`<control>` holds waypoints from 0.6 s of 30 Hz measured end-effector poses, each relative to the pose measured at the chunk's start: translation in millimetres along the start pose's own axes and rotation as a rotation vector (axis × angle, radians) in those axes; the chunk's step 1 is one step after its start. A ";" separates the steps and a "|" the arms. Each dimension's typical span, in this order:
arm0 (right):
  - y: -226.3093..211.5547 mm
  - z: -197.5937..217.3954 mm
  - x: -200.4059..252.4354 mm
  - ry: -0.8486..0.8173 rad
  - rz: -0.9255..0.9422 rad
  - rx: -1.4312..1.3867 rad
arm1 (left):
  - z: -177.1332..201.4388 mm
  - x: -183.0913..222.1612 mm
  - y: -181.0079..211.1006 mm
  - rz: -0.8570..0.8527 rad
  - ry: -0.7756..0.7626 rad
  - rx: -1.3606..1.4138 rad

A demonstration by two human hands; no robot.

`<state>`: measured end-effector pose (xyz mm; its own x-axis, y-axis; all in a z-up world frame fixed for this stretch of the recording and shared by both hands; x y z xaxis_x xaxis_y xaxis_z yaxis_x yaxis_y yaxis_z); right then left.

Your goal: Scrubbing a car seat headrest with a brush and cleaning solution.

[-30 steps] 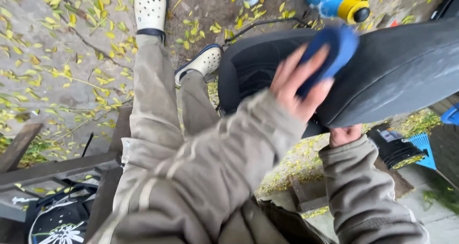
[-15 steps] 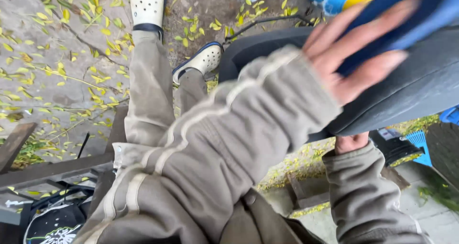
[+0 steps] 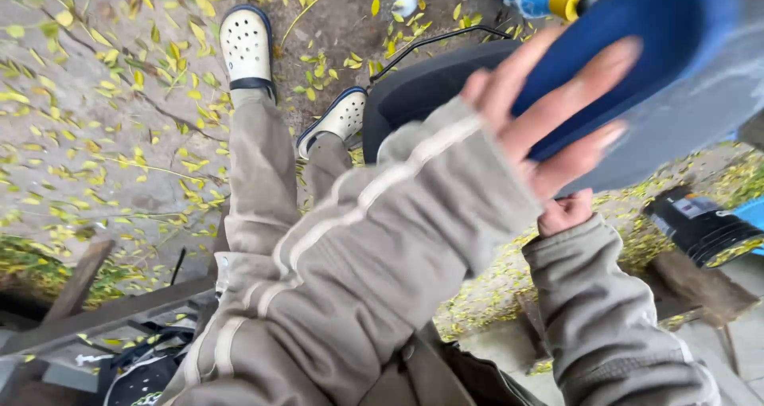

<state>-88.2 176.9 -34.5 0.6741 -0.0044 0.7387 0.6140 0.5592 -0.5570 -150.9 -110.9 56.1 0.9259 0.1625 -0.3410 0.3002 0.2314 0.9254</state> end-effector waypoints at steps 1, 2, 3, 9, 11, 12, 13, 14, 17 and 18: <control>2.2 -2.3 5.0 0.010 0.000 -0.028 | 1.8 11.2 3.6 0.063 0.009 0.013; 20.4 -3.0 6.8 0.021 0.001 -0.056 | -6.6 52.2 22.2 0.047 -0.020 0.011; 35.8 -2.4 2.7 0.048 0.017 -0.082 | -12.2 91.5 31.5 0.069 -0.025 -0.102; 0.5 -34.5 11.1 0.166 0.107 0.222 | 43.3 108.2 75.8 -0.078 -0.449 -0.347; -15.7 -43.2 10.6 0.248 0.187 0.273 | 66.8 59.2 73.7 -0.249 -0.492 -0.379; -24.3 -42.3 9.0 0.292 0.248 0.259 | 70.3 30.9 65.5 -0.305 -0.573 -0.524; -29.8 -48.1 14.4 0.314 0.295 0.241 | 76.8 5.9 63.0 -0.341 -0.662 -0.679; -39.6 -53.0 15.8 0.331 0.283 0.197 | 73.3 -14.5 59.1 -0.369 -0.701 -0.685; -61.1 -51.2 14.5 0.439 0.286 0.163 | 27.0 -79.2 40.1 -0.570 -0.882 -0.792; -64.4 -49.2 12.1 0.450 0.310 0.161 | -0.1 -100.6 41.4 -0.675 -0.909 -0.750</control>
<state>-99.4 100.0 -8.4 0.9430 -0.1527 0.2958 0.3130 0.7096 -0.6313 -231.7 -117.5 128.7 0.5595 -0.8069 -0.1895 0.8258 0.5231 0.2110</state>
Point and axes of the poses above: each hand's wrist, its own x-axis away from the middle knuckle, its own z-axis out of the back of the hand, y = z × x, the point moved 6 cm from there along -x, towards the middle knuckle, and after that the axes turned 15 degrees about -z, right-handed, at the moved point
